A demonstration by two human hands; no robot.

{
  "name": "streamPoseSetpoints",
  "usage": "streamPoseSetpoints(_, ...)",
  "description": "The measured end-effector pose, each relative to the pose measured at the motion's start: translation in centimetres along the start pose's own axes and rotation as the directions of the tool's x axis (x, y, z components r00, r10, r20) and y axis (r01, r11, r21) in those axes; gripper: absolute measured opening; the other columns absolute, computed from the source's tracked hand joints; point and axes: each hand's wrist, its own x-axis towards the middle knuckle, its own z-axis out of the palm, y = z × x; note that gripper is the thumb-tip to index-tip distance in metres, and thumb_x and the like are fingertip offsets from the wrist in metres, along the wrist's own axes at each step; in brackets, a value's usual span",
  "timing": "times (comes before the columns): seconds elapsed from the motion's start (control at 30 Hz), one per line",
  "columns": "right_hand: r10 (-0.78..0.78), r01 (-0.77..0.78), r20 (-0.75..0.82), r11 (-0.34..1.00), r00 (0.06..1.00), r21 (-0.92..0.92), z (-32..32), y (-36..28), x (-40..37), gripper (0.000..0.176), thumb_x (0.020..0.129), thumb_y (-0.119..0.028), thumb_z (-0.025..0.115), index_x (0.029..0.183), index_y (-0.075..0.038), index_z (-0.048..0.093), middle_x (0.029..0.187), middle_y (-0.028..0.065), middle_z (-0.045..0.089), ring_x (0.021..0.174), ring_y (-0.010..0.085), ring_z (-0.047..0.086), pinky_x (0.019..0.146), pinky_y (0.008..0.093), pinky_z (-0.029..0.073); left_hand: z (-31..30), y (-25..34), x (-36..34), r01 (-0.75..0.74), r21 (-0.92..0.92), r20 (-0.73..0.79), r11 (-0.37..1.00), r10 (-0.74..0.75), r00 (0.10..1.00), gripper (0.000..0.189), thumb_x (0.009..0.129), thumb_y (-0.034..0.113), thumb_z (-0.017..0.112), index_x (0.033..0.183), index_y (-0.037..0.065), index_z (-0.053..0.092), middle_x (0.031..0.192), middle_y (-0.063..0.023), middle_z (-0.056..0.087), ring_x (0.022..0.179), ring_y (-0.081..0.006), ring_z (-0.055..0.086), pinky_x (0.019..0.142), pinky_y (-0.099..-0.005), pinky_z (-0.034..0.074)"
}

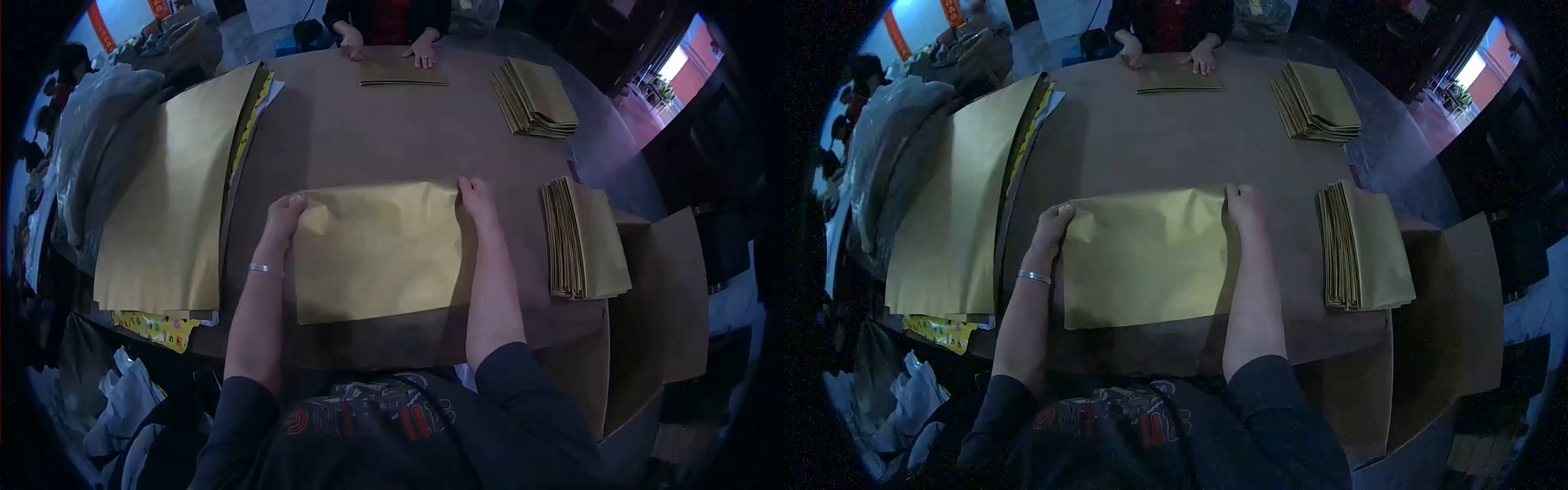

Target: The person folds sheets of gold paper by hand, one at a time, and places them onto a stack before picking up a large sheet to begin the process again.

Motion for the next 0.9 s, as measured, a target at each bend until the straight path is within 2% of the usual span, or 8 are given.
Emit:
streamPoseSetpoints(0.1,0.019,-0.021,0.018,0.989,1.0,0.149,0.0,0.4,-1.7,0.042,0.095,-0.038,0.051,0.093,0.002,0.063,0.096,0.0233,0.065,0.094,0.0369,0.062,0.08,0.0427,0.047,-0.2,0.0,-1.3,-0.012,-0.115,0.013,0.993,0.013,1.0,0.024,0.094,0.021,0.062,0.104,-0.001,0.067,0.088,-0.0022,0.067,0.078,-0.0095,0.061,0.068,-0.0261,0.05)
streamPoseSetpoints(0.2,-0.227,0.259,-0.189,0.951,0.955,0.168,0.4,2.7,-3.0,0.039,0.097,-0.035,0.049,0.086,0.001,0.059,0.085,0.0229,0.061,0.079,0.0342,0.058,0.074,0.044,0.045,-1.0,-0.9,-1.9,-0.092,-0.178,0.016,0.98,0.097,0.995,0.021,0.094,0.019,0.064,0.102,0.0,0.068,0.086,-0.001,0.067,0.076,-0.0081,0.06,0.067,-0.0246,0.049)
streamPoseSetpoints(0.33,-0.185,0.241,-0.252,0.947,0.95,0.213,-3.8,-1.0,-8.8,0.033,0.096,-0.024,0.051,0.08,0.005,0.053,0.089,0.02,0.063,0.084,0.0268,0.06,0.078,0.0409,0.046,-1.7,2.3,-5.7,-0.343,0.022,-0.115,0.939,0.343,0.932,0.02,0.091,0.015,0.067,0.101,-0.002,0.069,0.098,-0.0039,0.066,0.093,-0.0109,0.06,0.084,-0.0257,0.048)
streamPoseSetpoints(0.4,-0.36,0.6,-0.583,0.746,0.728,0.289,-4.7,-1.6,-9.9,0.027,0.094,-0.016,0.053,0.075,0.004,0.051,0.107,0.0176,0.066,0.105,0.028,0.06,0.094,0.0382,0.044,-2.3,4.0,-7.0,-0.611,-0.04,-0.141,0.79,0.601,0.787,0.023,0.091,0.012,0.065,0.109,-0.003,0.066,0.112,-0.009,0.065,0.109,-0.0146,0.058,0.099,-0.0283,0.043)
streamPoseSetpoints(0.43,-0.366,0.605,-0.583,0.743,0.726,0.287,-5.6,-2.4,-10.8,0.027,0.094,-0.016,0.053,0.075,0.004,0.051,0.107,0.0176,0.066,0.105,0.028,0.06,0.094,0.0382,0.044,-2.5,5.1,-7.9,-0.614,-0.042,-0.146,0.789,0.603,0.784,0.023,0.091,0.012,0.065,0.109,-0.003,0.066,0.112,-0.009,0.065,0.109,-0.0146,0.058,0.099,-0.0283,0.043)
streamPoseSetpoints(0.5,-0.45,0.756,-0.674,0.601,0.587,0.258,-8.1,-4.3,-12.8,0.025,0.095,-0.014,0.049,0.078,0.004,0.057,0.122,0.0183,0.063,0.119,0.0258,0.053,0.102,0.038,0.04,-3.0,7.6,-9.8,-0.468,-0.52,-0.084,0.714,0.503,0.86,0.03,0.091,0.009,0.062,0.119,-0.002,0.062,0.123,-0.0134,0.062,0.118,-0.0185,0.055,0.105,-0.0321,0.04)
streamPoseSetpoints(0.73,-0.579,0.928,-0.779,0.373,0.241,0.009,-13.1,-7.4,-20.1,0.027,0.091,-0.009,0.044,0.066,0.002,0.045,0.118,0.0236,0.062,0.121,0.0416,0.053,0.104,0.0535,0.042,-6.7,11.2,-14.6,-0.466,-0.614,0.045,0.637,0.618,0.785,0.03,0.092,0.012,0.06,0.119,-0.002,0.061,0.122,-0.0152,0.062,0.112,-0.0238,0.058,0.103,-0.0374,0.043)
streamPoseSetpoints(0.9,-0.46,0.929,-0.816,0.277,0.352,0.244,-16.0,-7.0,-23.9,0.033,0.094,-0.019,0.043,0.073,0.004,0.051,0.1,0.0241,0.065,0.089,0.0302,0.065,0.101,0.0519,0.046,-8.4,10.6,-17.5,-0.472,-0.655,0.073,0.59,0.671,0.738,0.03,0.088,0.018,0.069,0.111,-0.001,0.063,0.108,-0.0114,0.061,0.102,-0.021,0.059,0.091,-0.0349,0.047)
